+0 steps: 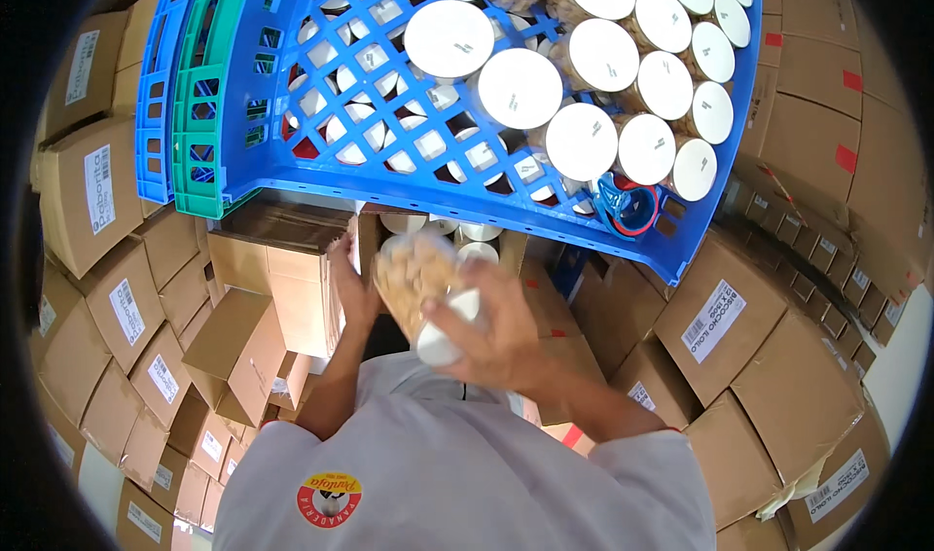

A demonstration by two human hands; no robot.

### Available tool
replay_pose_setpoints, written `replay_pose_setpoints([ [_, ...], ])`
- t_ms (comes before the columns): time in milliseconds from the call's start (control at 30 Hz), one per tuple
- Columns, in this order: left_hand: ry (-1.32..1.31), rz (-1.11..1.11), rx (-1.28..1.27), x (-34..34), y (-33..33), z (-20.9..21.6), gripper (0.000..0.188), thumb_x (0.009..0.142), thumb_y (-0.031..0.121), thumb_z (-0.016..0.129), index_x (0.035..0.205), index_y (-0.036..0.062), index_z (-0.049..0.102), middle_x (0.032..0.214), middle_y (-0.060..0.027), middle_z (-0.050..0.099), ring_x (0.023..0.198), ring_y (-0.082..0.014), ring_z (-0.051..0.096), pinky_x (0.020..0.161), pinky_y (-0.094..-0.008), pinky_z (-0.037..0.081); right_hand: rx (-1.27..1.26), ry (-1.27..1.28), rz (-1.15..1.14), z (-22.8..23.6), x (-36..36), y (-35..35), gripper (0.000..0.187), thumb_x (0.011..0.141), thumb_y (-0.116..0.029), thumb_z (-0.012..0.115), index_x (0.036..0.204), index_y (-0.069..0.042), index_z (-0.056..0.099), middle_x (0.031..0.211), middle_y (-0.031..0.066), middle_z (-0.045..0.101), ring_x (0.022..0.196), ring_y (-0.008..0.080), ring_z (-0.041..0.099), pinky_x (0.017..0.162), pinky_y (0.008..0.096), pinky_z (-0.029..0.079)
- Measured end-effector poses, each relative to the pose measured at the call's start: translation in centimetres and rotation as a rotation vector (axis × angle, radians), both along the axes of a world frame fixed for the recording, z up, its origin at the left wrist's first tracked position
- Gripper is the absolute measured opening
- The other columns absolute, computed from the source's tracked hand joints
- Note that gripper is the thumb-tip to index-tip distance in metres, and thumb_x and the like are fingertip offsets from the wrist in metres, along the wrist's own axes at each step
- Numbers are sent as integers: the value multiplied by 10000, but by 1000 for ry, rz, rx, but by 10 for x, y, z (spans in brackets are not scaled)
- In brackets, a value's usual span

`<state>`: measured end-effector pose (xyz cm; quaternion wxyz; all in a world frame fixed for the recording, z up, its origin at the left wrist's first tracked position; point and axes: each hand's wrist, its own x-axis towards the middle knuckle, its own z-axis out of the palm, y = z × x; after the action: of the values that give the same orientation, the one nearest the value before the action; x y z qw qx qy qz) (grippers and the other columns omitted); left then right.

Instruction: The person tapes the bottom of a cardboard box using a tape dispenser, places several plastic containers of food from a blue crate into the box, and then seals the top of the box with tape before moving it to a stack of other packed boxes.

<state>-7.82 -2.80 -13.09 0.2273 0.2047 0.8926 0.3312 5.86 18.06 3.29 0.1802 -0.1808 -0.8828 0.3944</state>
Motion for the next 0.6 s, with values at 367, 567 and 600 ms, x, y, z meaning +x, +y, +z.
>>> replay_pose_setpoints([
  [367,-320,-69,-241,-18,-7,-34,481,1048,209,533,1497,39,503,1120,-316,699,1021,-468,698,888,-519,544,-125,-613,43,-183,-4,-46,949,681,-181,892,1526,-131,463,1370,293,413,1290,490,431,1080,549,388],
  [567,-369,-132,-212,-22,-9,-28,486,1053,196,520,1503,16,485,1229,-300,673,1112,-461,670,951,-485,533,253,-875,3,-271,18,-87,1033,773,-320,848,1636,-191,296,1272,169,542,1271,326,521,1182,660,236],
  [600,-406,-150,-226,-22,-9,-28,499,1059,182,505,1528,17,453,1317,-295,643,1189,-456,644,1004,-468,518,165,-950,39,-273,25,-89,1049,776,-334,848,1642,-188,275,1308,176,539,1296,330,509,1189,662,216],
])
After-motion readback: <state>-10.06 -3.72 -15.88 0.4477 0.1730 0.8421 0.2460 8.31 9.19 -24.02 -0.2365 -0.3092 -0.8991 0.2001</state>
